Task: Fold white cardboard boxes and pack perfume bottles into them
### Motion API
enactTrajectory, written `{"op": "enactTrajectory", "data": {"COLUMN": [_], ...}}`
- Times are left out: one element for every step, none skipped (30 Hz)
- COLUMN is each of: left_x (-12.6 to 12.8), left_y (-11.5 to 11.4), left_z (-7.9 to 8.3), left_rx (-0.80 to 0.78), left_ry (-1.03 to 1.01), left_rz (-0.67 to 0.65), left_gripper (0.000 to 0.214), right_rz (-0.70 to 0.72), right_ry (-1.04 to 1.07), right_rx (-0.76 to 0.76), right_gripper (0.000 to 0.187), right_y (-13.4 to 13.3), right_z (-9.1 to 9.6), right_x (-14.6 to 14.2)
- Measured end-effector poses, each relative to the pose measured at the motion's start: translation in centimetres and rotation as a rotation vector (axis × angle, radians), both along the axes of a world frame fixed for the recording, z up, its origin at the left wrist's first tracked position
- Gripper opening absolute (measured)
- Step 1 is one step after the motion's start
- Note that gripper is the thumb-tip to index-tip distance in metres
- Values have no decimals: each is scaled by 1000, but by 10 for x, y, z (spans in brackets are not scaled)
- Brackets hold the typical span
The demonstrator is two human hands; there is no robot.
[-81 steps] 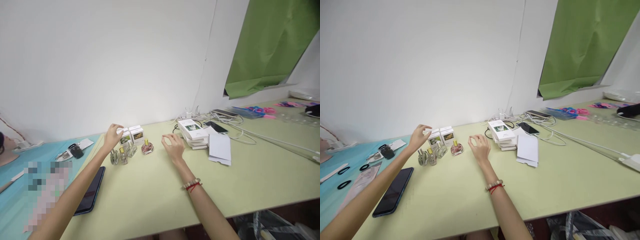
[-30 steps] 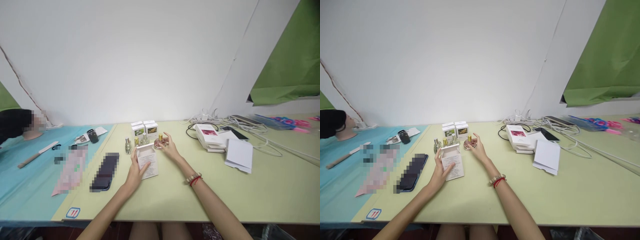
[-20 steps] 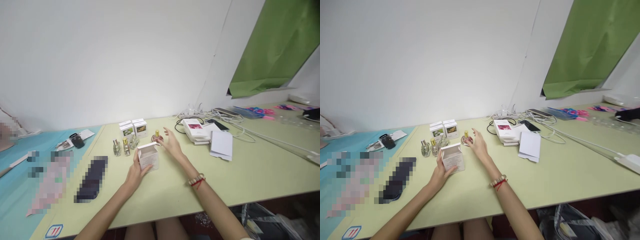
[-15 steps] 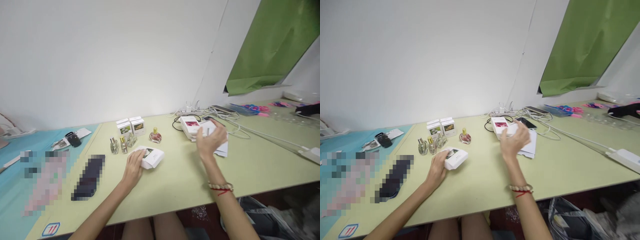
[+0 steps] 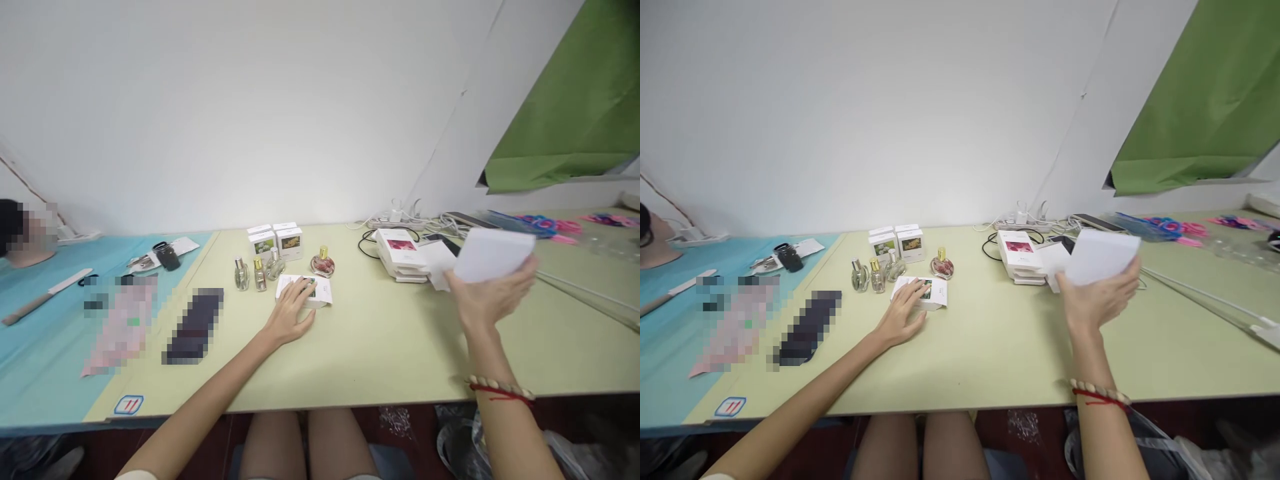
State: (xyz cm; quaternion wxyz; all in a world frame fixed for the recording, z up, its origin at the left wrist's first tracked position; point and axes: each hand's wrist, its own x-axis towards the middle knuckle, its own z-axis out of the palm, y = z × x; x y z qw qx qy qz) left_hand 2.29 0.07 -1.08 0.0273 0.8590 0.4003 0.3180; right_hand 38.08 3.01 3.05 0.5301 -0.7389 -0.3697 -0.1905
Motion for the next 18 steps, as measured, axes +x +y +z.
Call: {"op": "enactTrajectory", "data": {"left_x": [0, 1, 1, 2, 3, 3, 3, 3, 2, 2, 1, 0, 0, 0, 1, 3, 4, 5], "left_y": [1, 2, 4, 6, 8, 10, 11, 13, 14, 15, 15, 14, 13, 12, 10, 9, 7, 6], "left_z": [0, 1, 1, 0, 0, -1, -3, -4, -6, -7, -8, -9, -8, -7, -6, -4, -1, 2], "left_rx": [8, 9, 3, -9, -25, -42, -58, -72, -84, -98, -115, -137, -168, -206, -248, -292, -338, -385], "left_ry": [-32, -58, -77, -92, -106, -124, -152, -194, -252, -325, -409, -499, -589, -677, -759, -836, -913, -990], "left_rz": [0, -3, -8, -14, -22, -30, -38, -45, -50, -52, -53, -57, -64, -73, -81, -79, -63, -29], "left_gripper": [54, 53, 51, 50, 49, 50, 52, 55, 59, 62, 66, 68, 70, 71, 71, 69, 66, 63], "right_rz": [25, 75, 162, 255, 353, 476, 589, 682, 764, 839, 911, 975, 1028, 1075, 1115, 1156, 1200, 1249], "right_ry": [-76, -122, -150, -158, -144, -138, -141, -157, -187, -227, -275, -320, -362, -399, -429, -457, -479, -496], "right_rx": [128, 237, 293, 325, 325, 270, 216, 153, 96, 49, 10, -22, -47, -68, -86, -97, -102, -102], "right_gripper": [95, 90, 89, 89, 92, 96, 99, 101, 100, 98, 94, 87, 78, 69, 61, 57, 55, 54], "right_y": [-5, -8, -10, -10, -8, -5, -1, 4, 8, 12, 14, 16, 16, 15, 13, 10, 7, 4], "right_z": [10, 20, 28, 35, 39, 41, 42, 40, 37, 33, 27, 21, 15, 8, 1, -5, -10, -14], "right_x": [-16, -34, -53, -73, -93, -113, -132, -149, -165, -179, -191, -201, -210, -217, -223, -227, -231, -233]}}
